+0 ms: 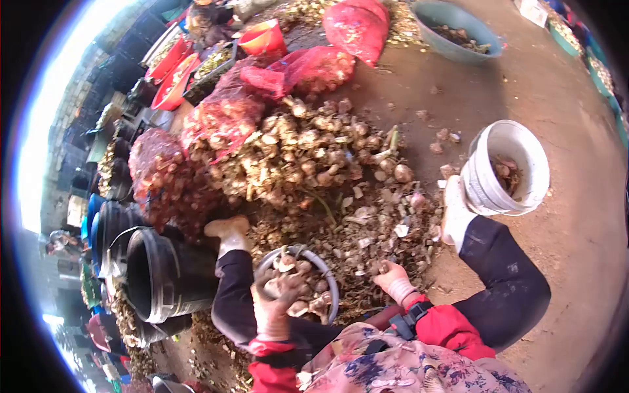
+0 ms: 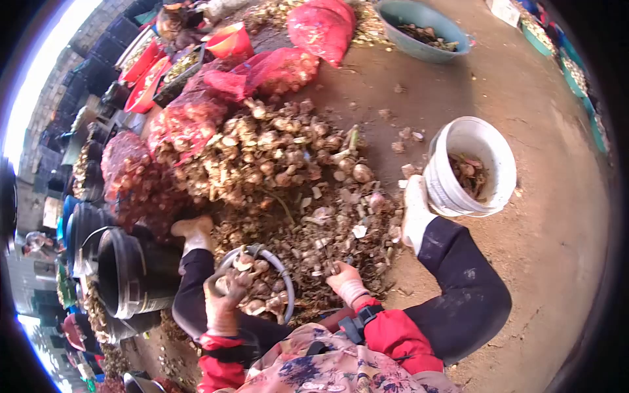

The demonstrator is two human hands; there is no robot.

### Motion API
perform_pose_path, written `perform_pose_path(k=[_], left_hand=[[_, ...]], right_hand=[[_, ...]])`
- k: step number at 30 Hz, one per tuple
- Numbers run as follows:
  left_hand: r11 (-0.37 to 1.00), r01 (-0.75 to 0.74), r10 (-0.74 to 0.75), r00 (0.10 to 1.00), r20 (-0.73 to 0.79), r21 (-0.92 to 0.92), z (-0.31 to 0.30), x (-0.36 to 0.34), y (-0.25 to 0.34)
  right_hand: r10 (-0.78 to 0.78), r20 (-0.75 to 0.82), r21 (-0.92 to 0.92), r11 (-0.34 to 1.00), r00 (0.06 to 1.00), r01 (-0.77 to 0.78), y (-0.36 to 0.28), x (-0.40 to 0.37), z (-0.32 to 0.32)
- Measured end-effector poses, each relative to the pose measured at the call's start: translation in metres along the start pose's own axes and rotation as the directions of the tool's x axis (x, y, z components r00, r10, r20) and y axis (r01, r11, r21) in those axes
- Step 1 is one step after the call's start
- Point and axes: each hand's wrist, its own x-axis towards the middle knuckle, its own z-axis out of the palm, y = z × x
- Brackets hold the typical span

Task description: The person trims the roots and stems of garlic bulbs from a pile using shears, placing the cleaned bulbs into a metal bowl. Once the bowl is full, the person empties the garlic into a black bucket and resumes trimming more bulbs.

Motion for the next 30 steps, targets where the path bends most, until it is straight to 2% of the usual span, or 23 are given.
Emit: perform_pose_path(k=[1, 3, 4, 5, 7, 8, 9, 11, 12, 13, 14, 15, 17, 19, 21, 23, 24, 25, 26, 27, 28, 29, 30], left_hand=[[0.820, -0.096, 0.120, 0.993, -0.006, 0.565, -0.012, 0.012, -0.006], [0.304, -0.193, 0.283, 0.953, 0.105, 0.933, -0.010, 0.025, -0.005], [0.354, -0.236, 0.223, 0.961, 0.164, 0.905, 0.003, 0.034, 0.004], [0.459, -0.387, 0.320, 0.912, 0.258, 0.800, 0.027, 0.047, 0.006], [0.759, -0.471, 0.293, 0.864, 0.410, 0.449, 0.104, 0.068, 0.019], [0.705, -0.615, 0.409, 0.759, 0.507, 0.353, 0.149, 0.079, 0.022], [0.630, -0.738, 0.515, 0.629, 0.582, 0.239, 0.197, 0.090, 0.019], [0.534, -0.840, 0.513, 0.414, 0.752, 0.098, 0.287, 0.119, -0.008], [0.426, -0.902, 0.474, 0.290, 0.832, 0.072, 0.326, 0.129, -0.014], [0.369, -0.917, 0.301, 0.273, 0.914, 0.152, 0.363, 0.136, -0.025], [0.248, -0.949, 0.268, 0.263, 0.927, 0.197, 0.395, 0.138, -0.039], [0.178, -0.940, 0.079, 0.309, 0.948, 0.291, 0.418, 0.138, -0.044], [0.131, -0.915, -0.109, 0.368, 0.923, 0.381, 0.451, 0.152, -0.065], [0.180, -0.908, -0.082, 0.369, 0.926, 0.378, 0.440, 0.157, -0.054], [0.439, -0.823, 0.146, 0.461, 0.875, 0.361, 0.395, 0.151, -0.030], [0.664, -0.743, 0.401, 0.450, 0.798, 0.086, 0.350, 0.151, -0.032], [0.906, -0.422, 0.216, 0.539, 0.814, 0.039, 0.322, 0.146, -0.028], [1.000, -0.029, 0.016, 0.555, 0.831, 0.000, 0.293, 0.138, -0.020], [0.973, 0.200, -0.023, 0.588, 0.808, -0.118, 0.262, 0.124, -0.007], [0.879, 0.408, -0.065, 0.612, 0.788, -0.245, 0.233, 0.110, 0.002], [0.823, 0.473, -0.078, 0.644, 0.761, -0.315, 0.208, 0.100, -0.001], [0.755, 0.528, -0.093, 0.672, 0.735, -0.388, 0.187, 0.091, -0.003], [0.787, 0.493, -0.143, 0.729, 0.669, -0.370, 0.168, 0.077, 0.009]], right_hand=[[0.043, -0.076, 0.329, 0.944, 0.996, -0.016, -0.010, -0.002, -0.006], [0.175, -0.153, 0.665, 0.746, 0.973, -0.029, -0.026, -0.002, -0.025], [0.216, -0.318, 0.603, 0.797, 0.923, 0.021, -0.040, -0.001, -0.032], [0.279, -0.233, 0.784, 0.620, 0.932, 0.010, -0.052, -0.009, -0.047], [0.364, -0.333, 0.839, 0.536, 0.870, 0.097, -0.063, -0.002, -0.056], [0.322, -0.389, 0.828, 0.532, 0.863, 0.175, -0.056, 0.004, -0.058], [0.362, -0.388, 0.850, 0.496, 0.848, 0.177, -0.072, 0.000, -0.065], [0.280, -0.565, 0.742, 0.584, 0.776, 0.329, -0.045, 0.018, -0.055], [0.363, -0.444, 0.839, 0.490, 0.819, 0.238, -0.063, 0.011, -0.064], [0.366, -0.429, 0.843, 0.492, 0.826, 0.219, -0.068, 0.011, -0.068], [0.374, -0.422, 0.840, 0.504, 0.826, 0.201, -0.071, 0.014, -0.070], [0.386, -0.414, 0.839, 0.513, 0.824, 0.181, -0.072, 0.016, -0.072], [0.405, -0.388, 0.845, 0.514, 0.828, 0.145, -0.077, 0.018, -0.080], [0.422, -0.363, 0.868, 0.478, 0.831, 0.137, -0.080, 0.017, -0.082], [0.427, -0.350, 0.892, 0.425, 0.834, 0.157, -0.077, 0.020, -0.083], [0.420, -0.342, 0.896, 0.415, 0.841, 0.157, -0.079, 0.017, -0.084], [0.389, -0.375, 0.872, 0.457, 0.842, 0.177, -0.073, 0.019, -0.080], [0.347, -0.445, 0.816, 0.537, 0.826, 0.213, -0.055, 0.028, -0.068], [0.316, -0.387, 0.808, 0.568, 0.866, 0.153, -0.063, 0.023, -0.069], [0.284, -0.325, 0.792, 0.603, 0.902, 0.095, -0.072, 0.018, -0.069], [0.221, -0.219, 0.829, 0.557, 0.950, 0.061, -0.074, 0.014, -0.066], [0.211, -0.127, 0.781, 0.624, 0.969, -0.034, -0.078, 0.007, -0.062], [0.037, -0.144, 0.618, 0.784, 0.989, 0.061, -0.073, 0.006, -0.053]])
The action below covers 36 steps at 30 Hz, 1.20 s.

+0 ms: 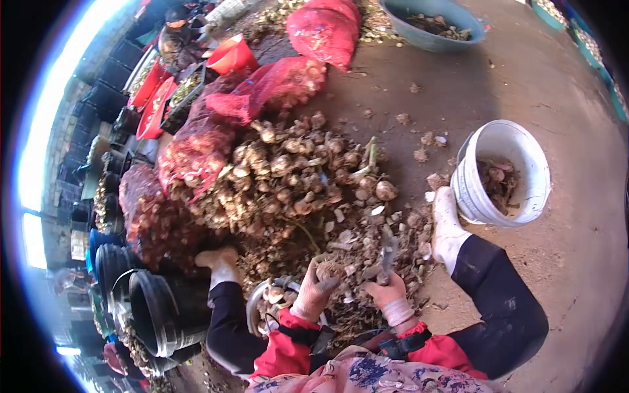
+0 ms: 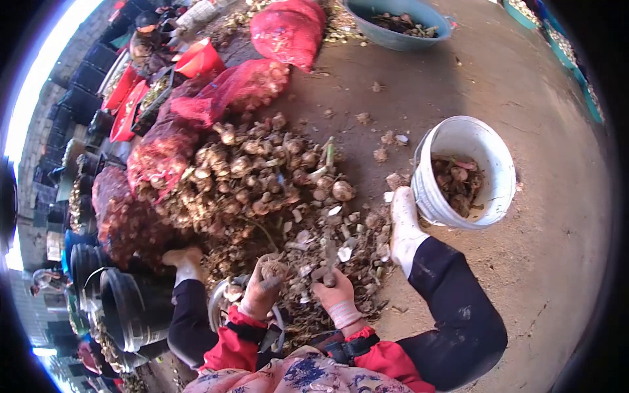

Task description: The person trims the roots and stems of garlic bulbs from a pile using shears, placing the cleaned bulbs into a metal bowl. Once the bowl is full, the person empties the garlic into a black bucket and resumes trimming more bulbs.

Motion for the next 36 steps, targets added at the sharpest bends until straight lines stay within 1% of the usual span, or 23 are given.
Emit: perform_pose_path(k=[1, 2, 3, 4, 5, 7, 8, 11, 13, 15, 17, 19, 21, 23, 24, 25, 27, 28, 29, 31, 33, 35, 36], left_hand=[[0.990, -0.076, 0.078, 0.997, -0.011, 0.115, -0.007, -0.018, 0.002], [0.971, -0.069, 0.083, 0.995, -0.051, 0.229, -0.013, -0.035, 0.005], [0.939, -0.055, 0.090, 0.992, -0.088, 0.339, -0.012, -0.051, 0.011], [0.888, -0.195, 0.222, 0.975, -0.018, 0.417, -0.026, -0.055, 0.005], [0.805, -0.084, 0.166, 0.982, -0.087, 0.588, -0.032, -0.066, 0.006], [0.774, 0.010, 0.079, 0.991, -0.111, 0.634, -0.031, -0.087, 0.020], [0.264, -0.391, 0.491, 0.842, 0.226, 0.882, -0.042, -0.083, 0.012], [0.215, -0.319, 0.529, 0.833, 0.164, 0.923, -0.020, -0.101, 0.018], [0.300, -0.304, 0.521, 0.846, 0.111, 0.904, -0.019, -0.104, 0.004], [0.676, -0.396, 0.516, 0.857, -0.014, 0.622, -0.019, -0.105, -0.011], [0.615, -0.392, 0.526, 0.850, 0.014, 0.684, -0.019, -0.108, -0.018], [0.853, -0.280, 0.378, 0.913, -0.154, 0.440, -0.009, -0.111, -0.021], [0.836, -0.224, 0.349, 0.921, -0.171, 0.500, -0.001, -0.119, -0.015], [0.235, -0.417, 0.693, 0.706, 0.150, 0.878, 0.006, -0.131, -0.008], [0.580, -0.454, 0.626, 0.780, -0.014, 0.676, 0.007, -0.138, -0.011], [0.609, -0.435, 0.624, 0.779, -0.062, 0.664, 0.009, -0.142, 0.000], [0.865, -0.378, 0.446, 0.880, -0.164, 0.329, -0.019, -0.134, -0.003], [0.910, -0.365, 0.403, 0.890, -0.215, 0.198, -0.032, -0.128, -0.008], [0.924, -0.381, 0.375, 0.918, -0.132, -0.026, -0.040, -0.125, -0.009], [0.887, -0.422, 0.397, 0.904, -0.156, -0.190, -0.043, -0.125, -0.002], [0.860, -0.345, 0.348, 0.935, -0.064, -0.376, -0.038, -0.125, 0.005], [0.885, -0.386, 0.358, 0.921, -0.151, -0.260, -0.034, -0.125, 0.001], [0.885, -0.381, 0.353, 0.924, -0.148, -0.266, -0.033, -0.125, 0.001]], right_hand=[[-0.125, 0.121, -0.197, 0.969, 0.985, 0.147, -0.001, -0.006, 0.005], [-0.119, 0.262, -0.337, 0.919, 0.958, 0.207, -0.005, -0.015, 0.006], [-0.309, 0.310, -0.393, 0.819, 0.899, 0.417, -0.006, -0.023, 0.015], [-0.343, 0.427, -0.434, 0.734, 0.836, 0.523, -0.009, -0.030, 0.019], [-0.361, 0.540, -0.454, 0.636, 0.760, 0.624, -0.014, -0.034, 0.023], [-0.304, 0.610, -0.485, 0.587, 0.732, 0.648, -0.010, -0.042, 0.031], [-0.246, 0.667, -0.514, 0.531, 0.703, 0.673, -0.008, -0.045, 0.034], [-0.187, 0.661, -0.596, 0.458, 0.727, 0.660, -0.007, -0.051, 0.039], [-0.185, 0.652, -0.604, 0.459, 0.735, 0.651, -0.008, -0.054, 0.039], [-0.178, 0.671, -0.617, 0.403, 0.719, 0.676, -0.007, -0.055, 0.037], [-0.225, 0.677, -0.589, 0.406, 0.701, 0.699, 0.002, -0.051, 0.032], [-0.299, 0.692, -0.529, 0.408, 0.657, 0.744, 0.002, -0.050, 0.028], [-0.307, 0.664, -0.555, 0.409, 0.682, 0.724, 0.016, -0.042, 0.022], [-0.148, 0.229, -0.604, 0.753, 0.962, 0.260, 0.066, -0.009, -0.012], [-0.075, 0.077, -0.652, 0.751, 0.994, 0.107, 0.092, 0.014, -0.038], [-0.013, -0.077, -0.678, 0.734, 0.997, -0.043, 0.113, 0.039, -0.052], [-0.046, -0.017, -0.382, 0.923, 0.999, 0.036, 0.145, 0.069, -0.048], [-0.077, 0.087, -0.513, 0.851, 0.993, 0.111, 0.047, 0.007, -0.010], [-0.089, 0.206, -0.446, 0.878, 0.975, 0.174, 0.032, -0.009, -0.001], [-0.082, 0.399, -0.372, 0.896, 0.913, 0.243, 0.014, -0.035, 0.017], [-0.236, 0.521, -0.323, 0.835, 0.820, 0.445, 0.007, -0.053, 0.033], [-0.213, 0.567, -0.473, 0.706, 0.796, 0.527, 0.011, -0.052, 0.044], [-0.244, 0.575, -0.440, 0.713, 0.781, 0.547, 0.008, -0.053, 0.047]])
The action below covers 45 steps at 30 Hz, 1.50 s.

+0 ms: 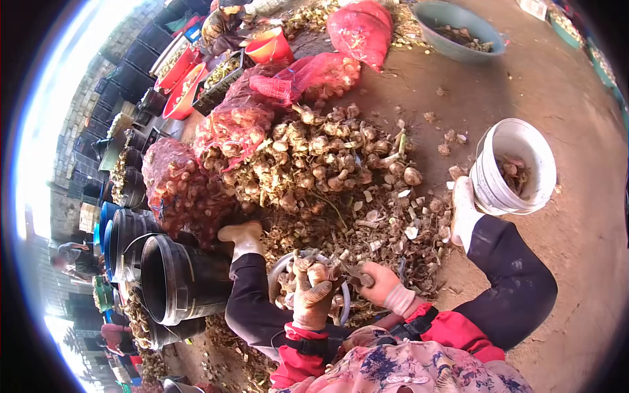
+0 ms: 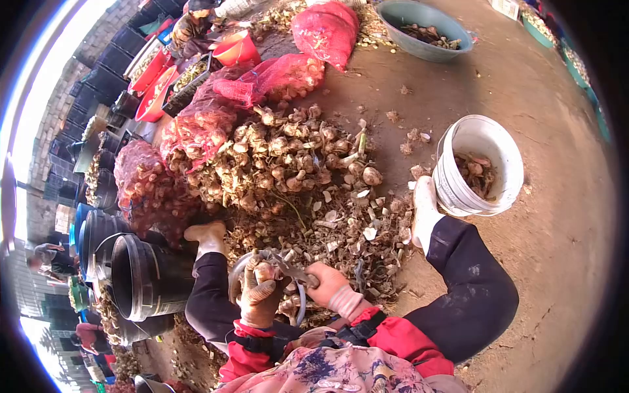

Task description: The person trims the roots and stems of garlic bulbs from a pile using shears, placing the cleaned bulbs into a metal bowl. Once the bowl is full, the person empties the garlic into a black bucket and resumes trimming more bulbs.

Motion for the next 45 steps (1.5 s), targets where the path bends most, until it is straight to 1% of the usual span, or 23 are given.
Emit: perform_pose_path(k=[3, 5, 6, 7, 8, 10, 11, 12, 13, 15, 16, 17, 20, 21, 22, 27, 31, 32, 33, 35, 39, 43, 45], left_hand=[[0.990, 0.086, -0.081, 0.996, 0.049, -0.115, 0.005, 0.002, 0.000], [0.961, 0.076, -0.071, 0.997, 0.030, -0.265, 0.010, -0.001, 0.008], [0.999, 0.027, -0.028, 0.999, -0.034, -0.025, 0.007, -0.004, 0.016], [0.991, 0.042, -0.031, 0.996, 0.088, -0.125, 0.022, -0.005, 0.035], [0.999, 0.017, -0.017, 1.000, 0.004, 0.027, 0.010, -0.006, 0.042], [0.986, 0.024, -0.014, 0.998, -0.058, 0.165, -0.026, -0.008, 0.057], [0.512, 0.096, -0.034, 0.995, -0.091, 0.854, -0.049, -0.007, 0.067], [-0.323, 0.097, -0.020, 0.994, -0.109, 0.941, -0.058, 0.000, 0.067], [-0.662, 0.112, -0.040, 0.982, -0.184, 0.741, -0.037, 0.008, 0.067], [-0.548, -0.071, 0.036, 0.993, 0.109, 0.833, -0.051, 0.041, 0.045], [-0.356, -0.066, 0.011, 0.997, 0.075, 0.932, -0.016, 0.064, 0.034], [-0.252, -0.238, 0.013, 0.968, 0.249, 0.938, -0.001, 0.093, 0.013], [0.050, -0.351, -0.101, 0.930, 0.354, 0.935, 0.057, 0.187, -0.073], [0.006, -0.363, -0.129, 0.924, 0.360, 0.932, 0.059, 0.223, -0.114], [0.026, -0.326, -0.137, 0.935, 0.326, 0.945, 0.069, 0.251, -0.148], [-0.617, -0.143, -0.253, 0.967, -0.024, 0.774, 0.126, 0.325, -0.245], [-0.577, -0.027, -0.213, 0.970, -0.119, 0.816, 0.127, 0.330, -0.251], [-0.474, -0.088, -0.200, 0.980, -0.010, 0.876, 0.121, 0.324, -0.244], [-0.165, -0.074, -0.277, 0.961, 0.026, 0.983, 0.108, 0.319, -0.231], [0.095, -0.133, -0.163, 0.976, 0.147, 0.987, 0.080, 0.295, -0.214], [0.720, 0.175, -0.329, 0.938, 0.109, 0.671, 0.039, 0.209, -0.127], [0.442, -0.120, -0.252, 0.935, 0.251, 0.889, 0.002, 0.135, -0.053], [0.594, 0.158, -0.375, 0.922, 0.097, 0.789, -0.002, 0.101, -0.029]], right_hand=[[-0.062, -0.052, 0.085, 0.994, 0.997, 0.067, 0.020, -0.001, 0.007], [0.281, 0.168, 0.072, 0.952, 0.945, -0.296, 0.089, -0.007, 0.015], [0.442, 0.146, -0.061, 0.897, 0.885, -0.438, 0.120, -0.016, 0.012], [0.588, 0.102, -0.192, 0.803, 0.802, -0.564, 0.144, -0.022, 0.012], [0.593, -0.052, 0.302, 0.777, 0.804, -0.553, 0.157, -0.022, 0.024], [0.593, -0.117, 0.454, 0.746, 0.797, -0.488, 0.145, -0.017, 0.006], [0.589, -0.170, 0.596, 0.700, 0.790, -0.394, 0.131, -0.014, -0.006], [0.637, -0.246, 0.652, 0.667, 0.731, -0.361, 0.114, -0.010, -0.015], [0.685, -0.308, 0.695, 0.636, 0.660, -0.335, 0.119, -0.006, -0.017], [0.823, -0.239, 0.817, 0.457, 0.515, -0.352, 0.075, 0.006, -0.037], [0.790, -0.317, 0.844, 0.487, 0.525, -0.224, 0.090, 0.008, -0.029], [0.823, -0.308, 0.855, 0.459, 0.477, -0.240, 0.094, 0.012, -0.027], [0.851, -0.260, 0.871, 0.410, 0.457, -0.269, 0.068, 0.021, -0.041], [0.682, -0.523, 0.750, 0.653, 0.511, -0.104, 0.104, 0.022, -0.020], [0.706, -0.500, 0.785, 0.614, 0.502, -0.083, 0.104, 0.025, -0.021], [0.835, -0.245, 0.925, 0.353, 0.494, -0.138, 0.091, 0.025, -0.050], [0.823, -0.226, 0.956, 0.290, 0.521, -0.042, 0.098, 0.029, -0.050], [0.841, -0.216, 0.957, 0.283, 0.495, -0.064, 0.102, 0.028, -0.050], [0.857, -0.205, 0.958, 0.274, 0.472, -0.081, 0.103, 0.026, -0.050], [0.853, -0.313, 0.884, 0.422, 0.417, -0.199, 0.085, 0.033, -0.063], [0.628, -0.435, 0.636, 0.722, 0.646, -0.274, 0.095, 0.029, -0.057], [0.113, -0.356, 0.058, 0.993, 0.928, -0.098, 0.052, 0.026, -0.052], [0.058, -0.160, -0.122, 0.989, 0.985, -0.078, 0.016, 0.025, -0.051]])
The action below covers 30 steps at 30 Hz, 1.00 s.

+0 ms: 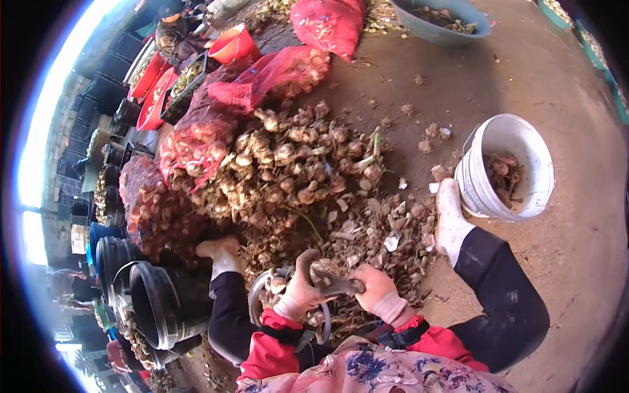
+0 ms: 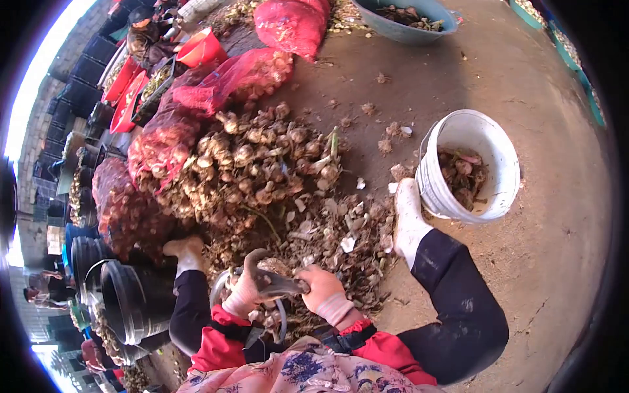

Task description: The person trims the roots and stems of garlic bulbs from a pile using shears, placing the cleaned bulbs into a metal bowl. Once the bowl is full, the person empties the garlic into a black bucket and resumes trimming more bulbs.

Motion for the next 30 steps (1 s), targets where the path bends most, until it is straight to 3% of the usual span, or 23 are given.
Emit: perform_pose_path(k=[3, 4, 5, 6, 8, 10, 12, 13, 16, 18, 19, 20, 22, 24, 25, 27, 28, 30], left_hand=[[0.998, 0.025, -0.027, 0.999, -0.027, -0.052, -0.002, -0.038, 0.005], [0.992, -0.076, 0.079, 0.997, -0.025, 0.101, -0.002, -0.045, 0.007], [0.881, -0.270, 0.309, 0.950, -0.040, 0.389, 0.000, -0.052, 0.010], [0.706, -0.370, 0.464, 0.886, 0.001, 0.604, 0.005, -0.058, 0.026], [0.929, -0.241, 0.278, 0.955, -0.099, 0.282, 0.012, -0.068, 0.021], [0.903, -0.224, 0.288, 0.949, -0.129, 0.367, 0.016, -0.071, 0.017], [0.868, -0.200, 0.301, 0.940, -0.161, 0.454, 0.021, -0.068, 0.003], [0.997, -0.076, 0.070, 0.969, -0.238, -0.012, 0.026, -0.067, -0.008], [0.994, -0.060, 0.035, 0.963, -0.267, -0.088, 0.031, -0.077, -0.011], [0.889, -0.091, 0.246, 0.921, -0.301, 0.449, 0.033, -0.087, 0.001], [0.977, -0.177, 0.207, 0.927, -0.313, 0.123, 0.043, -0.106, 0.023], [0.910, -0.355, 0.391, 0.907, -0.158, 0.212, 0.041, -0.118, 0.036], [0.893, -0.363, 0.409, 0.902, -0.141, 0.267, 0.032, -0.125, 0.048], [0.974, -0.175, 0.129, 0.952, -0.278, -0.147, 0.021, -0.114, 0.023], [0.964, -0.185, 0.123, 0.947, -0.296, -0.192, 0.014, -0.107, 0.017], [0.900, -0.236, 0.086, 0.921, -0.380, -0.366, 0.008, -0.102, 0.014], [0.814, -0.322, 0.145, 0.918, -0.369, -0.483, 0.004, -0.097, 0.003], [0.646, -0.346, 0.194, 0.936, -0.292, -0.680, -0.008, -0.091, -0.010]], right_hand=[[-0.009, 0.154, -0.086, 0.996, 0.988, 0.022, -0.014, -0.011, 0.015], [-0.007, 0.206, -0.160, 0.986, 0.978, 0.041, -0.015, -0.013, 0.020], [0.000, 0.257, -0.231, 0.971, 0.966, 0.061, -0.016, -0.016, 0.024], [0.000, 0.258, -0.233, 0.971, 0.966, 0.062, -0.017, -0.018, 0.027], [0.007, 0.317, -0.306, 0.947, 0.948, 0.095, -0.017, -0.022, 0.029], [0.005, 0.318, -0.324, 0.940, 0.948, 0.104, -0.016, -0.028, 0.030], [-0.123, 0.219, -0.272, 0.945, 0.968, 0.181, -0.006, -0.032, 0.034], [-0.132, 0.210, -0.249, 0.951, 0.969, 0.183, 0.001, -0.032, 0.031], [-0.077, 0.245, -0.271, 0.952, 0.967, 0.144, 0.011, -0.029, 0.030], [-0.099, 0.175, -0.158, 0.979, 0.980, 0.127, 0.038, -0.030, 0.044], [0.188, 0.088, -0.254, 0.954, 0.978, -0.160, 0.065, -0.031, 0.027], [0.447, -0.009, -0.305, 0.851, 0.894, -0.428, 0.093, -0.034, 0.014], [0.640, -0.190, 0.219, 0.767, 0.745, -0.603, 0.111, -0.015, 0.016], [0.394, -0.251, 0.163, 0.918, 0.884, -0.363, 0.104, -0.005, 0.031], [0.316, -0.214, 0.159, 0.945, 0.924, -0.286, 0.073, -0.007, 0.025], [0.251, -0.134, 0.399, 0.899, 0.959, -0.180, 0.045, -0.017, 0.029], [0.191, -0.102, 0.331, 0.932, 0.976, -0.147, 0.033, -0.023, 0.031], [-0.118, -0.192, 0.163, 0.975, 0.974, 0.150, 0.020, -0.030, 0.041]])
